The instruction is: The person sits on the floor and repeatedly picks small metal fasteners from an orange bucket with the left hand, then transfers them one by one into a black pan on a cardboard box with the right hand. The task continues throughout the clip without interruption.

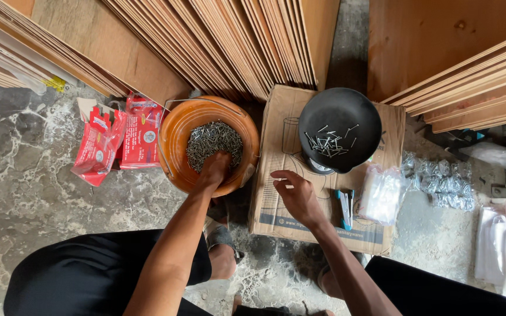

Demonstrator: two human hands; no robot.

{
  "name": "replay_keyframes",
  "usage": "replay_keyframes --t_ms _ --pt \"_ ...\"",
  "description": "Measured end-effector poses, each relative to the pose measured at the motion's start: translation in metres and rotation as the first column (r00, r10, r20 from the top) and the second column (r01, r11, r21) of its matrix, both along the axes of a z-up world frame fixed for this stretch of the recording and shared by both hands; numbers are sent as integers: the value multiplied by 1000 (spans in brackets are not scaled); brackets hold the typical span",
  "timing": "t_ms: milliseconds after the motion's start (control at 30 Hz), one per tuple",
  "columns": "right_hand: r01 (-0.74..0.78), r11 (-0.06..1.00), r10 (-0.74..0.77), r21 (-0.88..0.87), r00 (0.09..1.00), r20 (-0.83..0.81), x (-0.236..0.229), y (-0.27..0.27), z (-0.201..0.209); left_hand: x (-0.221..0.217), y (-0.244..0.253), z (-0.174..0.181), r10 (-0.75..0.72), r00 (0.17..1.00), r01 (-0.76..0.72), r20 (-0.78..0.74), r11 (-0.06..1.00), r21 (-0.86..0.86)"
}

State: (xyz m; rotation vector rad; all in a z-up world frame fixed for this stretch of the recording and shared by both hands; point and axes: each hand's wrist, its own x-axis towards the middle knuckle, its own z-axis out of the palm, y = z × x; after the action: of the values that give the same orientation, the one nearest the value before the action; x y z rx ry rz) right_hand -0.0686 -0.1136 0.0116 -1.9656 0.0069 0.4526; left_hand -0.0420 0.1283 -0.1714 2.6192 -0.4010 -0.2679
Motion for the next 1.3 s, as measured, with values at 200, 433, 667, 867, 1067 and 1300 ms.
replay_keyframes --t_ms 200,433,667,867,1067,1300 --pt "-118 988 137 -96 967 217 1 3 -12 -3 -1 -49 101 992 -111 72 984 138" --pt "-137 987 156 -86 945 288 10 12 -22 13 -37 39 368 930 -366 24 929 -55" --pt "235 951 -243 199 970 15 36 34 5 42 -87 126 388 884 -225 260 841 -492" --pt "556 635 -388 536 830 -400 50 29 43 38 -104 160 220 913 28 345 808 -589" --pt "581 541 -351 608 813 -464 58 10 25 35 -100 187 183 927 50 328 805 -591" --pt "541 709 -556 453 823 -114 59 -22 45 46 -46 117 479 874 -349 89 743 -571"
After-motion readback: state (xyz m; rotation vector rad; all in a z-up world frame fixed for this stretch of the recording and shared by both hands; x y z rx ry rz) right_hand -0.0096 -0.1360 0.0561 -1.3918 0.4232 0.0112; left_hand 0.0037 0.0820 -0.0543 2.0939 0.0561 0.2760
